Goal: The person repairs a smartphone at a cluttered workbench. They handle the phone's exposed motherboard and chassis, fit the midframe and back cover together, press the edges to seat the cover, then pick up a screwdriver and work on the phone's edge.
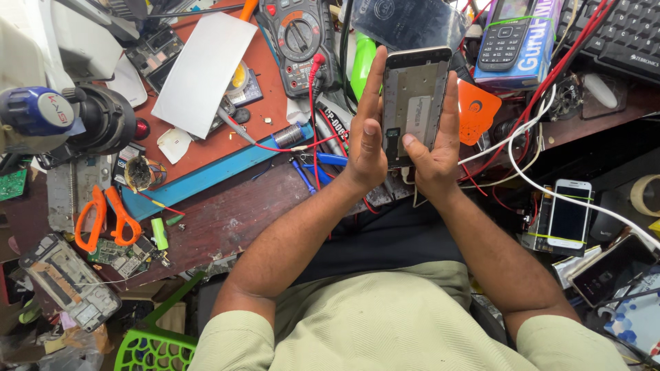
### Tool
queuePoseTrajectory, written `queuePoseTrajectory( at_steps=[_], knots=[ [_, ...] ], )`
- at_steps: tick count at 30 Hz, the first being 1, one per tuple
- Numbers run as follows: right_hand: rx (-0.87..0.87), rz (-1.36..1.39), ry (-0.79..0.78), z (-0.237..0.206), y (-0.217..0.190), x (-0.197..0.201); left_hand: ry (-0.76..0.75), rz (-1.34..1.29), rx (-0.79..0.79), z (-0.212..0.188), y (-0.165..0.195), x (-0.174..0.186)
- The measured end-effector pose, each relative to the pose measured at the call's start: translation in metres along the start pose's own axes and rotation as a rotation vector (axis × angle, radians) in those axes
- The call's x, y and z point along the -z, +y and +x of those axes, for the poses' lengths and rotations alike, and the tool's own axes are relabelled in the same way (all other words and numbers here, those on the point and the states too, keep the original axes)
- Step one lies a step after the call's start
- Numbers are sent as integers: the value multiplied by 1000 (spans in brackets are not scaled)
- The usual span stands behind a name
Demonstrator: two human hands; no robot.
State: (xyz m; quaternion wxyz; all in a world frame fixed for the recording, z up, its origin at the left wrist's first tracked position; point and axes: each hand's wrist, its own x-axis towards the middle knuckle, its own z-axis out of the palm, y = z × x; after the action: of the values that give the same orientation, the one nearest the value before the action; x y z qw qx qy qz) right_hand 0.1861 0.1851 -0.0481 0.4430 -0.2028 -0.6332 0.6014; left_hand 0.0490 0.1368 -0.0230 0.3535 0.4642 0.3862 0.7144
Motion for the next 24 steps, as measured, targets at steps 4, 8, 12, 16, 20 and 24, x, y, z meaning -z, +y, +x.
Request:
queuePoseTrajectory(
  at_steps=[4,8,12,16,20,24],
  knots=[
    [-8,76,1,0,1,-1,7,4,6,0,0,-1],
    [14,32,-5,1,2,-2,6,-14,0,-1,0,0],
    [18,9,6,1,2,-1,4,-5,3,-1,-1,0],
    [18,41,-7,1,3,-1,10,10,-4,0,-1,0],
    [31,46,-6,1,4,-2,20,-6,-30,2,1,-2],
    [17,38,-1,1,5,-1,35,26,-41,2,2,-3]
  ],
)
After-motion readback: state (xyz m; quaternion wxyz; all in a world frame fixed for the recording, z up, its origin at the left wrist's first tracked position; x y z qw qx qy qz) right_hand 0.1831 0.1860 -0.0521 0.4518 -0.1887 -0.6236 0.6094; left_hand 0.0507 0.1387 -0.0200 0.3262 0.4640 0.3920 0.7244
